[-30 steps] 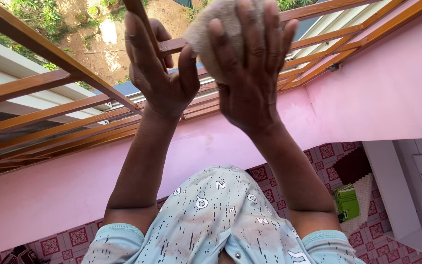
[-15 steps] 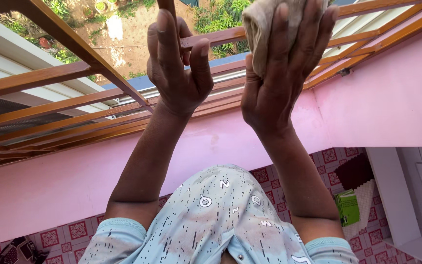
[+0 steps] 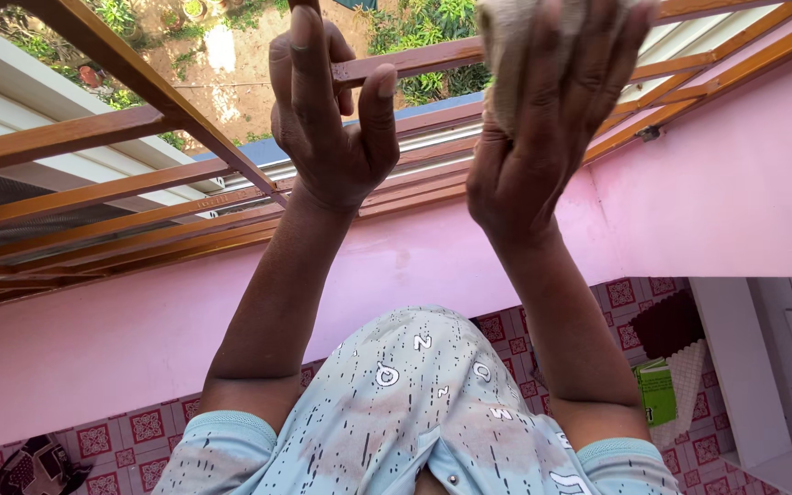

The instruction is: The person wipes the wooden grilles and frame of a window using a cloth.

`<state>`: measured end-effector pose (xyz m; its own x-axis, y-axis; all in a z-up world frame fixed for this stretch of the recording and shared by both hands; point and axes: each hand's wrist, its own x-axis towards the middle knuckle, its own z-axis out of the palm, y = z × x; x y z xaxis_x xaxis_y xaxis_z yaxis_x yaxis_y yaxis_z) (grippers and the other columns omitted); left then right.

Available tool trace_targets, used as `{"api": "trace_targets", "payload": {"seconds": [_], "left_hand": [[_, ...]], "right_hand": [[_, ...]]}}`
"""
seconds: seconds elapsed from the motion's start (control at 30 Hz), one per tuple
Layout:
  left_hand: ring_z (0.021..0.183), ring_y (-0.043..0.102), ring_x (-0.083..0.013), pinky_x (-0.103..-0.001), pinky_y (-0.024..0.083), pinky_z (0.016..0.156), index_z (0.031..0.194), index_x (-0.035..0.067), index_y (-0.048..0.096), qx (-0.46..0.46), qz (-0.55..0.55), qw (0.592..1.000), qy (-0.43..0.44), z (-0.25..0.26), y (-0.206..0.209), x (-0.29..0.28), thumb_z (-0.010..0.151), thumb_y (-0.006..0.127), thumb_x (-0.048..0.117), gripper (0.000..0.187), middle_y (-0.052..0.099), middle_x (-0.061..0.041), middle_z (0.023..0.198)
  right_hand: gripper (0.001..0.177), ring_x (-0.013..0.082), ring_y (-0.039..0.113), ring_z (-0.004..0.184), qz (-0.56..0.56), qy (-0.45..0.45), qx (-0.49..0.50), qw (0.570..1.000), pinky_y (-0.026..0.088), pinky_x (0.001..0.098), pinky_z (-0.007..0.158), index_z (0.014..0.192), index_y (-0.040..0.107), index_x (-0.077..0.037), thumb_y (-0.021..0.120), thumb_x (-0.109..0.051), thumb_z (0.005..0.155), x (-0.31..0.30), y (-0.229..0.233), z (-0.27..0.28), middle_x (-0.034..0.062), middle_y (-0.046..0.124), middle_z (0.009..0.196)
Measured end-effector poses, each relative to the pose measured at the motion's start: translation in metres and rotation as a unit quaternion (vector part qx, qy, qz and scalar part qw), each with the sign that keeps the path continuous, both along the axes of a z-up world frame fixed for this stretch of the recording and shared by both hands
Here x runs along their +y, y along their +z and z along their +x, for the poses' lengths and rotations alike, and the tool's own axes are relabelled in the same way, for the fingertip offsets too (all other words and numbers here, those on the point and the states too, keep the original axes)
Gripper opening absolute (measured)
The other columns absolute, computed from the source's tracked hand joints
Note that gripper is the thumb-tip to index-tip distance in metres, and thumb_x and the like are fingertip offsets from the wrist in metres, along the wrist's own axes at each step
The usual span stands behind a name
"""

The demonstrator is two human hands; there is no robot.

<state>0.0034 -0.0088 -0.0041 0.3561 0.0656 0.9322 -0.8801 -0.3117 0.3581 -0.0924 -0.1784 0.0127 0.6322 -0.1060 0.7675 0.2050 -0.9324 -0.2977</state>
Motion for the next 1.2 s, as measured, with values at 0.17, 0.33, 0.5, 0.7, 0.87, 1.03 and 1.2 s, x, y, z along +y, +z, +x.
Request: {"api": "trace_targets", "payload": {"seconds": [0.17,0.33,0.5,0.7,0.87,1.03,1.2], "left_hand": [[0.106,0.055,-0.0151,-0.024,0.053,0.072,0.163,0.026,0.029,-0.056,0.032,0.994,0.083,-0.005,0.010,-0.001,0.110,0.065,0.045,0.067,0.052,-0.015,0.122],[0.144,0.034,-0.0311,-0.047,0.035,0.114,0.141,0.033,0.064,-0.082,0.143,0.941,0.296,-0.006,0.005,-0.002,0.102,0.061,0.068,0.053,0.045,-0.032,0.139],[0.159,0.010,-0.0275,-0.049,0.005,0.132,0.127,0.034,0.076,-0.134,0.210,0.898,0.363,-0.011,0.006,0.001,0.113,0.058,0.049,0.027,0.059,0.011,0.148],[0.157,0.011,-0.0277,-0.050,0.013,0.131,0.115,0.033,0.077,-0.157,0.200,0.896,0.365,-0.004,0.008,0.004,0.108,0.054,0.051,0.030,0.072,0.014,0.129],[0.155,0.014,-0.0318,-0.054,0.012,0.130,0.112,0.033,0.080,-0.118,0.209,0.896,0.374,-0.006,-0.002,0.015,0.108,0.053,0.052,0.033,0.075,0.014,0.125],[0.161,0.010,-0.0295,-0.057,-0.006,0.131,0.118,0.041,0.072,-0.130,0.210,0.862,0.442,0.008,-0.023,0.026,0.110,0.040,0.054,0.035,0.069,0.016,0.139],[0.152,0.038,-0.0209,-0.060,-0.004,0.129,0.121,0.041,0.072,-0.050,0.227,0.891,0.390,0.006,-0.032,0.032,0.109,0.042,0.042,0.032,0.075,0.012,0.136]], "right_hand": [[0.050,0.0357,0.006,0.162,-0.099,0.077,-0.006,0.992,0.007,0.0468,0.132,0.166,0.042,-0.025,0.050,-0.013,0.118,0.008,0.007,-0.004,0.0118,0.018,0.172],[0.044,0.0484,0.024,0.153,-0.041,-0.004,-0.016,0.999,0.014,0.0599,0.134,0.151,0.053,-0.014,0.058,-0.016,0.108,-0.004,0.033,0.009,0.0199,0.040,0.161],[0.043,0.0385,0.034,0.150,-0.097,0.083,0.048,0.991,0.011,0.0628,0.128,0.149,0.058,-0.015,0.058,-0.015,0.107,0.001,0.052,-0.004,0.0168,0.048,0.153],[0.042,0.0323,0.032,0.153,-0.052,0.017,0.014,0.998,0.018,0.0490,0.131,0.157,0.057,-0.016,0.056,-0.009,0.116,-0.052,0.054,-0.005,0.0115,0.048,0.159],[0.044,0.0322,0.030,0.151,-0.077,0.014,0.018,0.997,0.024,0.0433,0.129,0.154,0.065,-0.017,0.053,-0.004,0.114,-0.069,0.042,-0.016,0.0132,0.046,0.163],[0.042,0.0333,0.037,0.147,0.008,-0.045,-0.018,0.999,0.035,0.0443,0.125,0.145,0.067,-0.013,0.058,-0.001,0.107,-0.117,0.061,-0.015,0.0110,0.053,0.156],[0.040,0.0341,0.037,0.142,-0.063,0.009,-0.015,0.998,0.035,0.0480,0.124,0.142,0.068,-0.014,0.061,0.000,0.105,-0.115,0.054,-0.019,0.0105,0.054,0.153]]}}
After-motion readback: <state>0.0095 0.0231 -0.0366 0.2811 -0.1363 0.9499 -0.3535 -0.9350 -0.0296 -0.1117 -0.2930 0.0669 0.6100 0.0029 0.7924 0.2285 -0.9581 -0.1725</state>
